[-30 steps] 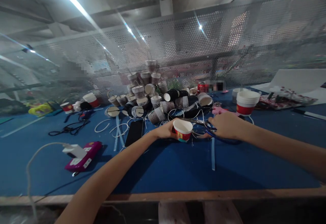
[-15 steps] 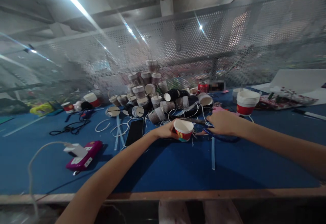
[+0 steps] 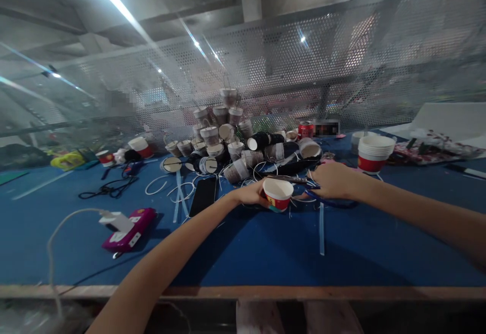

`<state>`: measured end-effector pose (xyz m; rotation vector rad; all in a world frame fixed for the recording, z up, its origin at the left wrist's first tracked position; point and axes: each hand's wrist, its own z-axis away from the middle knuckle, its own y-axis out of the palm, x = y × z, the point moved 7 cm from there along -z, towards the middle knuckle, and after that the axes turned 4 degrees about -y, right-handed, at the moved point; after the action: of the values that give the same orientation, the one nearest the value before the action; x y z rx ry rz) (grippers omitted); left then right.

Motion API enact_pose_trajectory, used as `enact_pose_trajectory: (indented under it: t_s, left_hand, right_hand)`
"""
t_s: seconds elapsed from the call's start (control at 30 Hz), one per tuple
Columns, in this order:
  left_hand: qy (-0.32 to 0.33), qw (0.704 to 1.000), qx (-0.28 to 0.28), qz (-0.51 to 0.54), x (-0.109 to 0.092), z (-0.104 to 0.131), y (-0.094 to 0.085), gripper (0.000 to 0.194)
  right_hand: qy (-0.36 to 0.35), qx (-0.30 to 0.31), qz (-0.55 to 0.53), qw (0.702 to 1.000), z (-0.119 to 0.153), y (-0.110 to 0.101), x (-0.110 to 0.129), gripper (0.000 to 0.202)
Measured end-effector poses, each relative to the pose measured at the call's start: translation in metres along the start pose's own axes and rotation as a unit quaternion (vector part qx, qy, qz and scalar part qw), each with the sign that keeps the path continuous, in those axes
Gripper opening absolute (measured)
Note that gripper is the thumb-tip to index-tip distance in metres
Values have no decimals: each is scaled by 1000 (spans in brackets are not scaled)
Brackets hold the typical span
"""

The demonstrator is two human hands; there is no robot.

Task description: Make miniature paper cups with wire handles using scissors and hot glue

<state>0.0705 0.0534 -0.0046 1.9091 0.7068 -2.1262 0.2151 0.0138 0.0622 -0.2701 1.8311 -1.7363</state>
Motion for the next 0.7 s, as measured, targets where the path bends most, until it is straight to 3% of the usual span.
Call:
enact_pose_trajectory:
  t_s: [0.2, 0.33, 0.47, 0.7]
  left_hand:
    - [14, 1000, -16, 9, -7, 4, 3, 89]
    - [42, 997, -69, 9, -15, 5, 3, 101]
    - [28, 993, -108, 23, -13, 4, -1, 91]
    - [-7, 994, -84, 75, -5, 3, -1, 81]
  right_hand:
    - [9, -1, 1, 1000, 2, 0, 1, 49]
    - [12, 0, 0, 1000, 4, 1, 0, 49]
    - [12, 11, 8, 1000, 7, 1, -2, 52]
    - [18, 18, 0, 1000, 8, -1, 1, 47]
